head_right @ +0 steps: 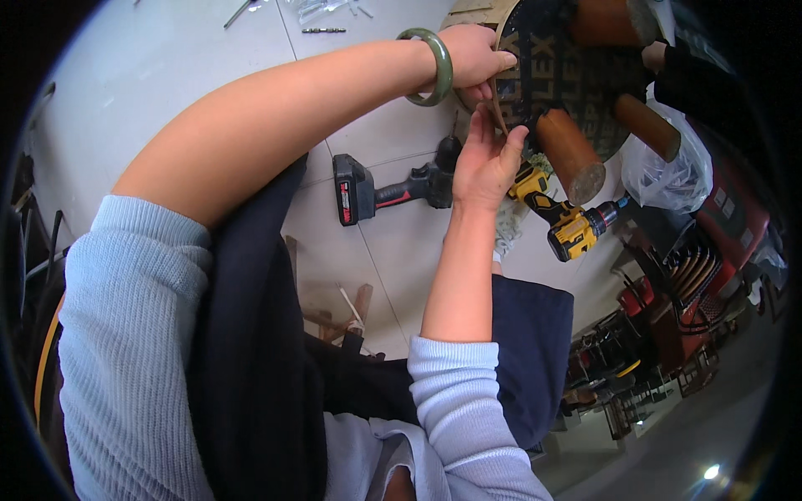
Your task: The person assembles a small wooden stool by attaching legs to a circular base using a cordless drill and screws. They position the legs, insert screws, and tighten them with the drill, occasionally adjusting the stool's orientation.
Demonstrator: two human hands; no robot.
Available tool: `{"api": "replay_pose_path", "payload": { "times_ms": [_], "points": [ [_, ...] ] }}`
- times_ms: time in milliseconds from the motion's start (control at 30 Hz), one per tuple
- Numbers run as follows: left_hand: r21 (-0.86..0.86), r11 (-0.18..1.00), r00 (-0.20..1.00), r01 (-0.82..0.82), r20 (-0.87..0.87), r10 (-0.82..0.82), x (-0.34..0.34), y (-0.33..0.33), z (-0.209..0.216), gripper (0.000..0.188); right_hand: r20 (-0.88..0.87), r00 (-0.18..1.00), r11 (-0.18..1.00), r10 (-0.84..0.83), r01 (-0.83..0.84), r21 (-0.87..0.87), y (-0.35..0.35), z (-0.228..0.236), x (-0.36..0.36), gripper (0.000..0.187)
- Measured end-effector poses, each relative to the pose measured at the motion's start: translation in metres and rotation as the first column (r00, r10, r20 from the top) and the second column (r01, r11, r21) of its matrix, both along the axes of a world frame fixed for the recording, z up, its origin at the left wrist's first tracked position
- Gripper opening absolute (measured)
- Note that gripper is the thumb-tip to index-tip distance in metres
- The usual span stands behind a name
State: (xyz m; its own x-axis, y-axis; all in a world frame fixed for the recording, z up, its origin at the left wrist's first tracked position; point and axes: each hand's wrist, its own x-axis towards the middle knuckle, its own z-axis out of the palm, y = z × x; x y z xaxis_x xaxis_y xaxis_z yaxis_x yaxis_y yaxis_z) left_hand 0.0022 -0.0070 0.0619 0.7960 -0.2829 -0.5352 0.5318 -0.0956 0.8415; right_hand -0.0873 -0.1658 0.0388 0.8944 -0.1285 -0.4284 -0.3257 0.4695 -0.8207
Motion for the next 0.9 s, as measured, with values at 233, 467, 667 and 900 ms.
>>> {"api": "replay_pose_path", "payload": {
  "times_ms": [233,467,667,900],
  "points": [
    [-0.212,0.976,0.999,-0.046,-0.035,0.039,-0.003,0.002,-0.011,0.033,-0.018,1.0,0.999,0.003,-0.002,0.039,-0.001,0.004,0.002,0.054],
    [-0.032,0.988,0.904,0.15,0.409,-0.124,-0.038,0.012,-0.058,0.051,-0.095,0.925,0.923,-0.369,0.353,-0.155,0.014,0.012,-0.004,0.046],
    [0.144,0.967,0.81,0.209,0.529,-0.254,-0.032,-0.043,-0.062,0.045,-0.14,0.917,0.925,-0.374,0.357,-0.129,0.009,0.021,0.002,0.038],
    [0.098,0.985,0.825,0.144,0.537,-0.174,-0.037,-0.058,-0.071,0.038,-0.133,0.938,0.939,-0.322,0.297,-0.174,-0.002,0.019,0.004,0.036]
  ]
}}
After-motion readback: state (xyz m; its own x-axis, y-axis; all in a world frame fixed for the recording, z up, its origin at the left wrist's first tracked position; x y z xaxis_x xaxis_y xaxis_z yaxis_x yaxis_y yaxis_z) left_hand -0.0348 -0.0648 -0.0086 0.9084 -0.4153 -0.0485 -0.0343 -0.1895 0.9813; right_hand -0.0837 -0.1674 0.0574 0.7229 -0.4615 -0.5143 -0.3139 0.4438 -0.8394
